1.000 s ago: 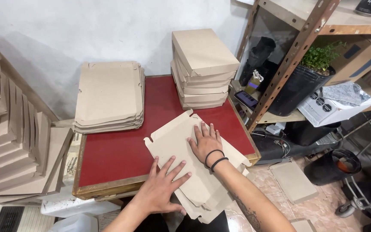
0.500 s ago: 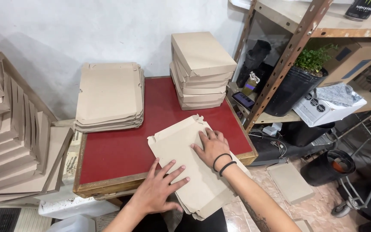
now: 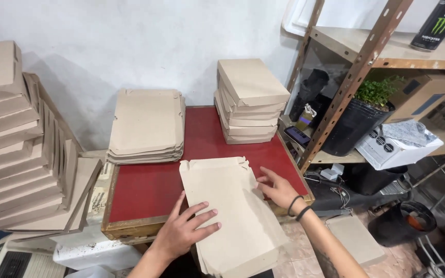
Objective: The person assembles flat-packed cardboard boxes by folding the side flaps and tucking the tabs into slots to form rectangular containers. The person repeats this process for multiple boxes, stacking the finished ones on the table.
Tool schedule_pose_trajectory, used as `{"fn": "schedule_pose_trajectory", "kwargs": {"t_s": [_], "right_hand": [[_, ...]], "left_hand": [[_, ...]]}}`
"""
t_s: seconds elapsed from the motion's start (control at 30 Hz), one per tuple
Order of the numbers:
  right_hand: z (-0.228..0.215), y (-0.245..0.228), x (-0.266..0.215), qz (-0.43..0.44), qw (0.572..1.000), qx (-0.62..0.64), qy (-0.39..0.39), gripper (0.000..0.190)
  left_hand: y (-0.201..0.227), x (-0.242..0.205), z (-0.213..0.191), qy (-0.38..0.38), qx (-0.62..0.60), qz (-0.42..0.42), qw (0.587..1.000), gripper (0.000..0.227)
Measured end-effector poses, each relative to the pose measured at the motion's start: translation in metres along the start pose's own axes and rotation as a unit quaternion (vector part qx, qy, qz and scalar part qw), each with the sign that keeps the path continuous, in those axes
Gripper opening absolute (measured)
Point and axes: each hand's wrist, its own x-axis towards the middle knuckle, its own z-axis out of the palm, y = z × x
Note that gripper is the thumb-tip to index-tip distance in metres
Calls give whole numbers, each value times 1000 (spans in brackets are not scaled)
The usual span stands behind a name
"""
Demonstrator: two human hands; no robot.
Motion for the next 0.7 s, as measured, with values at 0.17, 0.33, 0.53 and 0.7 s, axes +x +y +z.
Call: {"fn": "schedule_pose_trajectory", "kwargs": {"t_s": [0.17, 0.33, 0.53, 0.7], "right_hand": [[17, -18, -9, 58, 989, 107, -84, 104], [44, -30, 4, -6, 956, 242, -166, 78], [87, -45, 48, -138, 926, 343, -82, 64], [118, -69, 81, -194, 928, 314, -53, 61]], "left_hand": [[-17, 9, -40, 65, 39, 17, 997, 21], [-54, -19, -36, 90, 91, 14, 992, 25], [-99, -65, -17, 143, -20, -322, 936, 70], [-69, -31, -76, -10, -392, -666, 635, 108]]}}
